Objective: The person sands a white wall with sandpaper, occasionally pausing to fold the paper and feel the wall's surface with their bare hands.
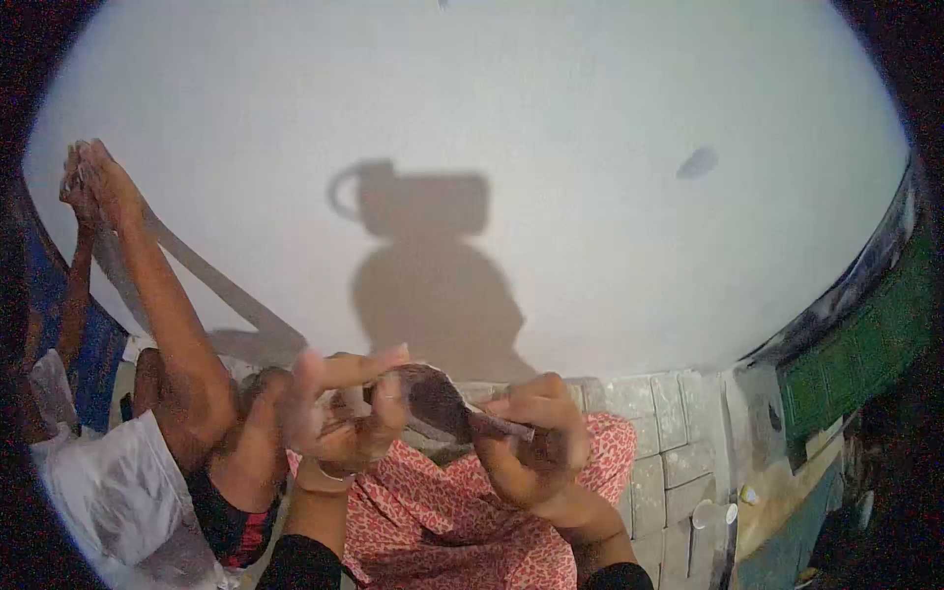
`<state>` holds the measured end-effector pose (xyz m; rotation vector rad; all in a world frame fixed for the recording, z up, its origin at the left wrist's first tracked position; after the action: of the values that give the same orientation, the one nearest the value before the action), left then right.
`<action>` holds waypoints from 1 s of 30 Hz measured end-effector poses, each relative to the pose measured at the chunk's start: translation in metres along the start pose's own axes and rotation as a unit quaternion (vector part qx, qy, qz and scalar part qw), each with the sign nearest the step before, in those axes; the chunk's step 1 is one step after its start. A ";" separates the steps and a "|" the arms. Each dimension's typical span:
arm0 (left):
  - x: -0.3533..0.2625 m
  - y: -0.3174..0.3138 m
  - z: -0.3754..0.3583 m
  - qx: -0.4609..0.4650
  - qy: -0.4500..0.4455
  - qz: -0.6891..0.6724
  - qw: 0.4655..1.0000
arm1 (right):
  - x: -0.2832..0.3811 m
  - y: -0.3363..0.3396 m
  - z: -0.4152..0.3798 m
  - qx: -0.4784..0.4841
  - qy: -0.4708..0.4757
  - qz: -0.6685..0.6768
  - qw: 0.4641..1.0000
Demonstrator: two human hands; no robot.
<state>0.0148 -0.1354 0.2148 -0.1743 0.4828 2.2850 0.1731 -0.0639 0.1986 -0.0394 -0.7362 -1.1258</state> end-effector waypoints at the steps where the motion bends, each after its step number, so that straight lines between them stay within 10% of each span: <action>1: 0.002 -0.001 0.002 -0.002 -0.005 0.005 1.000 | -0.002 0.000 -0.002 0.000 0.007 0.001 1.000; 18: 0.051 -0.036 0.009 0.045 0.175 -0.159 0.971 | -0.037 0.020 -0.014 -0.129 -0.106 0.068 0.984; 21: 0.067 -0.032 0.008 0.006 0.144 0.005 0.990 | -0.039 0.028 -0.007 -0.176 -0.107 0.087 0.975; 23: 0.074 -0.031 0.009 -0.009 0.131 0.242 0.961 | -0.046 0.045 -0.006 -0.248 -0.122 0.037 0.960; 30: 0.156 -0.060 -0.023 0.079 0.239 0.342 0.905 | -0.004 0.065 0.049 -0.299 0.149 -0.400 0.854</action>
<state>-0.0491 -0.0022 0.1341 -0.5687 1.1256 2.8655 0.2007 -0.0124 0.2547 -0.0859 -0.0621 -2.0810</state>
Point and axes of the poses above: each hand's wrist, its own z-axis towards the middle knuckle, its own y-axis out of the back of the hand, x = y × z, the point moved 6 cm from there along z, towards the middle knuckle, and after that the axes turned 12 degrees about x, right-handed, at the moved point
